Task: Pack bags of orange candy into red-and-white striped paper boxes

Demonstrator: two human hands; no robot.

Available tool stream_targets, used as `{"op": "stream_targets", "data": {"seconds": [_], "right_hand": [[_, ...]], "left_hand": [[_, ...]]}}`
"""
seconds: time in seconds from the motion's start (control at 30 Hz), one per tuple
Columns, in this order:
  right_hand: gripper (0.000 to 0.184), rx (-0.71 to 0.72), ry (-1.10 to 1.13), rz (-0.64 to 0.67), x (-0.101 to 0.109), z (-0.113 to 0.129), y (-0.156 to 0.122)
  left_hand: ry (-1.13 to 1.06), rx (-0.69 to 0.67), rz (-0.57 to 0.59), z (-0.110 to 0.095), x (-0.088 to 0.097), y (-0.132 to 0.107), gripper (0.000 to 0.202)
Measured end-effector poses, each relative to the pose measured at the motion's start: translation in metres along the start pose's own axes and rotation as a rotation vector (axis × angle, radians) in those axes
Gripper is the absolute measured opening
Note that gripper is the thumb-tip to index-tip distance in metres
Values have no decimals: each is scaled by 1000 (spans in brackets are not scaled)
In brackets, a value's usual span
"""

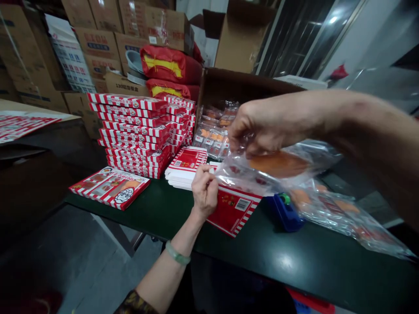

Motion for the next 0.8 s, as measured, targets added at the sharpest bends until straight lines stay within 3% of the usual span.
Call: {"op": "stream_targets", "data": {"seconds": [0.07, 0.17, 0.23, 0.3, 0.4, 0.5, 0.57, 0.7, 0.8], "right_hand": [[15, -50, 68, 12, -11, -5, 13], [21, -93, 150, 45, -40, -5, 30], [26, -136, 160, 11, -53, -6, 34], [37, -131, 186, -120, -51, -6, 26], [47, -122, 210, -343, -33, -12, -8], [19, -267, 41, -474, -28, -21, -45], [3, -342, -190, -563, -32, -13, -60], [23, -289, -588, -627, -61, 25, -54], [25, -171, -594, -541, -90, 33, -40]], "left_hand": [[-20, 21, 11, -1, -3, -3, 16], [-110, 162, -65, 10, -2, -12, 6], [-195, 282, -104, 20, -4, -18, 21], [-239, 364, -114, 27, -8, -20, 27], [-203, 386, -152, 28, -6, -16, 24], [-150, 395, -211, 26, -1, -13, 19], [-140, 425, -220, 25, -3, -14, 14], [-116, 449, -213, 19, -8, -16, 19], [-100, 455, -208, 18, -9, -17, 19]]}}
Point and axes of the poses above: each hand's wrist, its own y-axis towards the middle knuckle, its own x-axis out of the back of the hand, z = x × y, the point moved 10 cm from there along y, towards the middle knuckle, and after that the axes turned 1 degree about x, right-handed, at the moved point
